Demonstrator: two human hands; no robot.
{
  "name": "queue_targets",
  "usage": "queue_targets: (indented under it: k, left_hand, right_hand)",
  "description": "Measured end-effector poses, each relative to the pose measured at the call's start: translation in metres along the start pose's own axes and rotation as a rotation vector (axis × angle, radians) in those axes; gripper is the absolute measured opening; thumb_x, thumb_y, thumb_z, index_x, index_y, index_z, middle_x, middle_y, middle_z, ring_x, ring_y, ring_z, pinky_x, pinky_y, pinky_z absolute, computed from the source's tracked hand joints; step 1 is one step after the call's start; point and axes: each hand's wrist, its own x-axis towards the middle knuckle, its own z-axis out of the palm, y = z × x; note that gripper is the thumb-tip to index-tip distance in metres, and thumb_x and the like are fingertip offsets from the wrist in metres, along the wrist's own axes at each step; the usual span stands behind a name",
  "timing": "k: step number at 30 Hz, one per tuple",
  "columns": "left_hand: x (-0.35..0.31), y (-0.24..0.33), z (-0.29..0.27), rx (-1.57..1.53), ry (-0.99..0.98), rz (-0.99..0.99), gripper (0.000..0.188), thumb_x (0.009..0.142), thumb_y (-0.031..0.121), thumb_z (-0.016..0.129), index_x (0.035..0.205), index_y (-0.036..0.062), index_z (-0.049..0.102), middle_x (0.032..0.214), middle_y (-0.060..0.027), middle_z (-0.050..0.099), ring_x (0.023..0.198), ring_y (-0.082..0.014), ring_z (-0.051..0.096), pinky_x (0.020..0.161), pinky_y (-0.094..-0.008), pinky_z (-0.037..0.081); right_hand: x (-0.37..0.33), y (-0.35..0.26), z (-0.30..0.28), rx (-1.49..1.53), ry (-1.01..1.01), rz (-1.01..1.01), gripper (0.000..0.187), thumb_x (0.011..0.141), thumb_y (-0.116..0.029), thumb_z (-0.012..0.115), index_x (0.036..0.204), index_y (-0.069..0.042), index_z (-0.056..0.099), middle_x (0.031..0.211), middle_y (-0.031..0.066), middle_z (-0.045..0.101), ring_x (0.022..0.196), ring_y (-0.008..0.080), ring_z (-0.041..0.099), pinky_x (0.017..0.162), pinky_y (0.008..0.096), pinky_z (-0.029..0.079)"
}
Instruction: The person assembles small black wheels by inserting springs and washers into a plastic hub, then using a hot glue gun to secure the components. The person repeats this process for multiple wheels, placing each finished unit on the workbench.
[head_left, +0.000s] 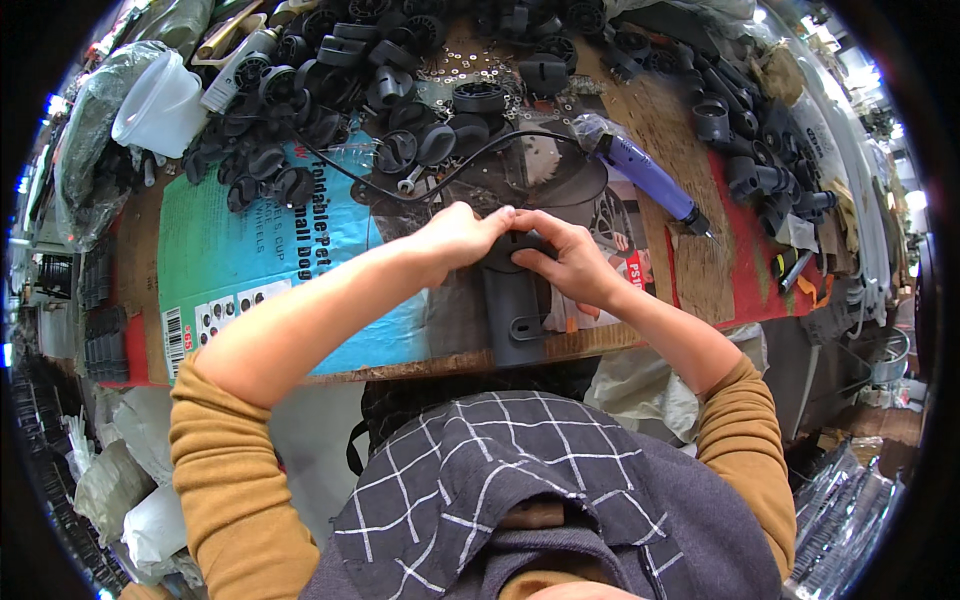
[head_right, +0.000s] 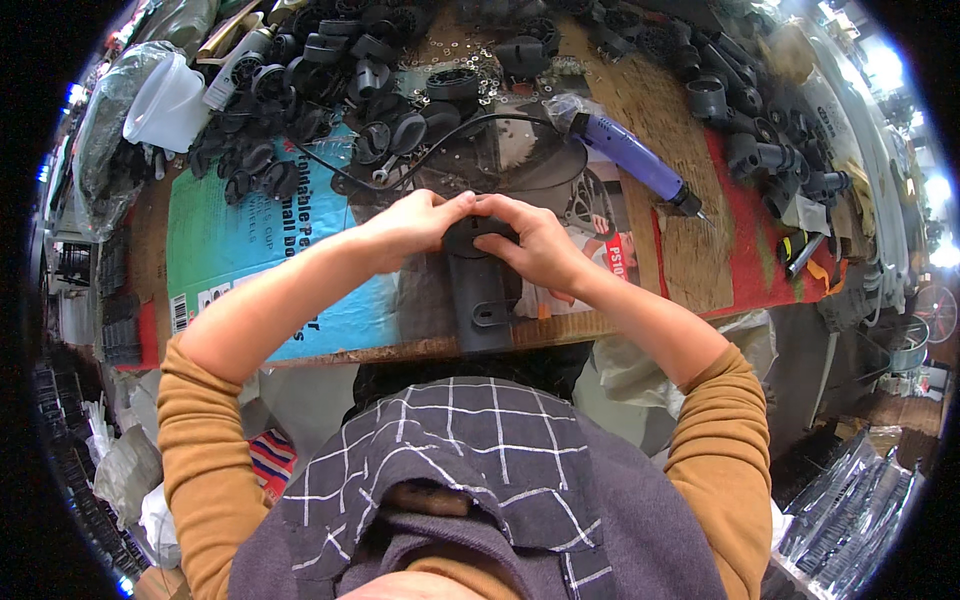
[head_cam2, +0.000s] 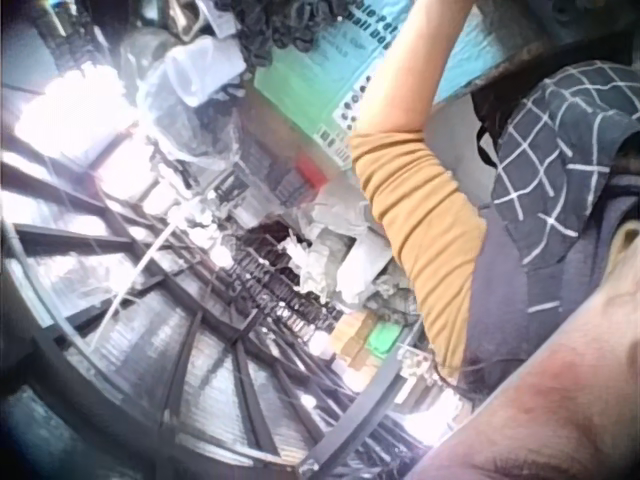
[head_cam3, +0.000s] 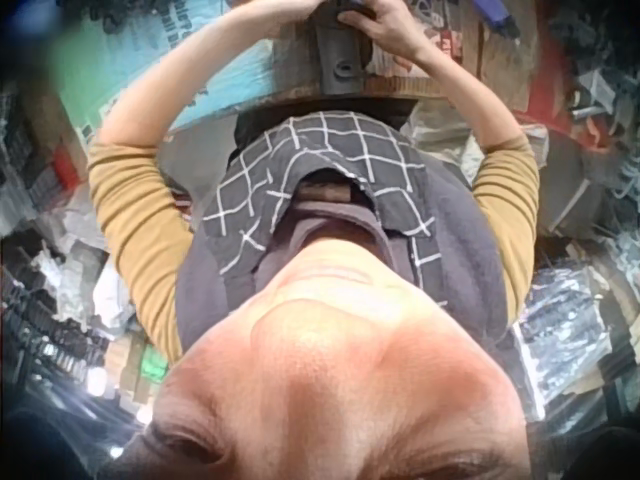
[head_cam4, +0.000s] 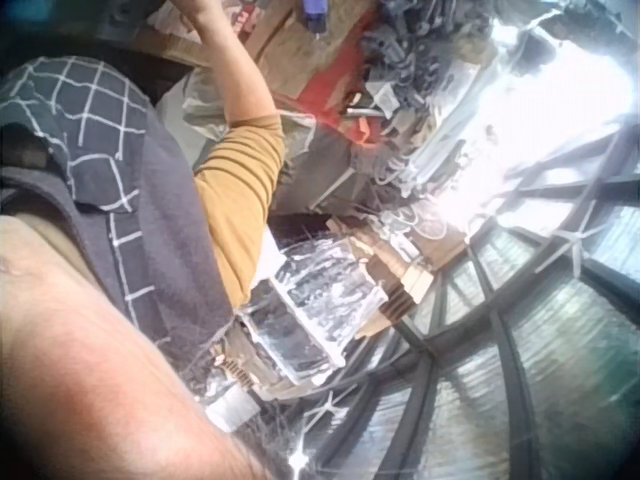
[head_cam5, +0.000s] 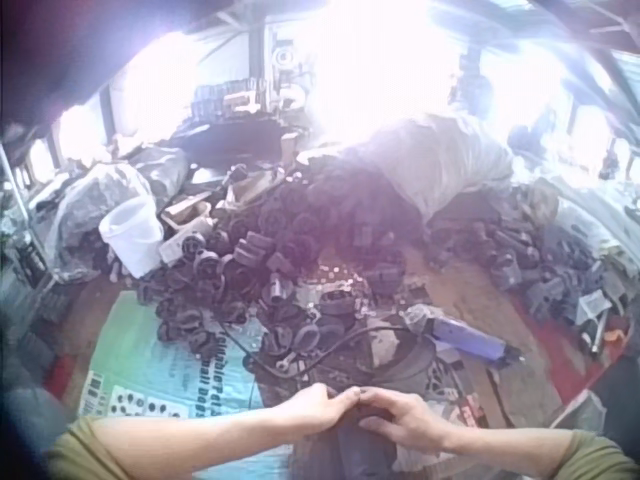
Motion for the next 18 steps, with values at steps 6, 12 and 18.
queue_targets:
  k: [6, 12, 18]
  left_hand:
    - [0.0, 0.015, 0.009, -0.327, -0.129, -0.147, 0.032, 0.086, 0.043, 0.071, 0.096, 0.0128, 0.068, 0.092, -0.0001, 0.061, 0.087, -0.0074, 0.054, 0.072, -0.0225, 0.042]
    - [-0.03, 0.002, 0.026, -0.474, -0.12, 0.297, 0.042, 0.085, 0.026, 0.073, 0.116, 0.0033, 0.057, 0.105, -0.0044, 0.06, 0.095, -0.0107, 0.055, 0.083, -0.0262, 0.043]
    - [-0.076, 0.0, 0.026, -0.183, 0.064, 0.703, 0.045, 0.079, 0.03, 0.079, 0.107, 0.0015, 0.058, 0.092, -0.0051, 0.062, 0.089, -0.0132, 0.059, 0.08, -0.0293, 0.048]
  right_hand:
    - [-0.014, 0.013, -0.004, 0.252, 0.013, -0.017, 0.045, 0.086, -0.004, 0.07, 0.126, -0.006, 0.049, 0.129, 0.0074, 0.054, 0.119, 0.0162, 0.051, 0.098, 0.0332, 0.046]
    - [-0.044, -0.019, -0.002, 0.87, -0.004, 0.388, 0.065, 0.078, -0.004, 0.078, 0.133, -0.004, 0.044, 0.125, 0.0052, 0.056, 0.116, 0.0145, 0.055, 0.097, 0.0313, 0.047]
    - [-0.052, -0.067, -0.002, 0.588, 0.028, 0.207, 0.058, 0.071, 0.001, 0.079, 0.124, -0.002, 0.054, 0.113, 0.0035, 0.062, 0.104, 0.0126, 0.06, 0.092, 0.0301, 0.049]
